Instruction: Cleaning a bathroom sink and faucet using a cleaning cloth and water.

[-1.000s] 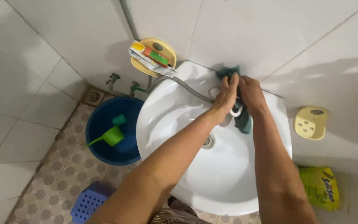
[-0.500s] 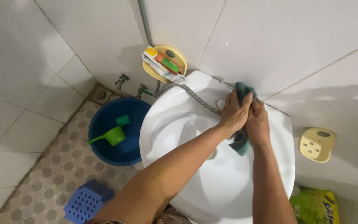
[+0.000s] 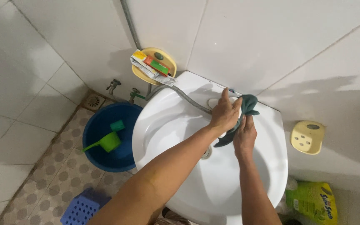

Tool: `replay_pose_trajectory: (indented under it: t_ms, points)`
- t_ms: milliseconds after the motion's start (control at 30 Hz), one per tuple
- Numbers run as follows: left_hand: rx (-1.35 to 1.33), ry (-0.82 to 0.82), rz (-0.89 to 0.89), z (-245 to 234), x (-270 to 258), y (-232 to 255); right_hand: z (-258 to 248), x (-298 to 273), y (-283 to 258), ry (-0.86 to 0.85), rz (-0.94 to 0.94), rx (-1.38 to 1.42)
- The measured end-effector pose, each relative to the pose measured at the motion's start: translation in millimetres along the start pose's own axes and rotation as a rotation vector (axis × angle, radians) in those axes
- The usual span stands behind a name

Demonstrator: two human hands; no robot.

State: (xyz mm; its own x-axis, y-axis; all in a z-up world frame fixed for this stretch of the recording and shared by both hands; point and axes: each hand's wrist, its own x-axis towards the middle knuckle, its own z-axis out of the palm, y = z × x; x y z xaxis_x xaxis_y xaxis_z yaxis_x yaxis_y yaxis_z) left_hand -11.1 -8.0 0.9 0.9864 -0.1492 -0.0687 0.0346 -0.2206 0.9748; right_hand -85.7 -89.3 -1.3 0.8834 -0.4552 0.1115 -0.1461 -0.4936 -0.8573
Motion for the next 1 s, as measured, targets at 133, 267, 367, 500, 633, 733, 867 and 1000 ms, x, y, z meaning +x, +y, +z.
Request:
replay_pose_trajectory:
  t_ms: [133,267,367,500,633,733,867,1000]
  points:
    - [0.021,0.007,-0.002,4.0,1.0,-2.8,-18.5,12.3,12.6,-0.099,0.015,0.004]
    - [0.042,0.022,0.005,0.7,0.5,-2.1,-20.2,24.3,4.7,-0.157,0.114,-0.018]
    - [0.063,0.006,-0.011,-2.6,0.2,2.3,-13.7,28.7,3.2,-0.117,0.158,-0.093]
    - [0.101,-0.054,-0.072,-10.8,-5.4,16.5,-14.2,36.7,5.2,-0.086,0.035,-0.238]
    - [0.134,-0.030,0.042,6.5,6.9,-12.4,-7.7,32.5,51.9,-0.050,0.166,0.176]
    - [0.125,-0.024,0.049,-5.2,2.0,4.0,-2.0,-0.5,79.3,0.163,0.223,0.494]
    - [0.097,-0.035,-0.041,-6.4,-2.5,7.4,-1.8,-38.2,45.1,0.129,0.267,0.425]
    - [0.101,-0.036,-0.045,-6.4,-2.3,9.6,31.0,-37.7,4.5,0.137,0.345,0.736]
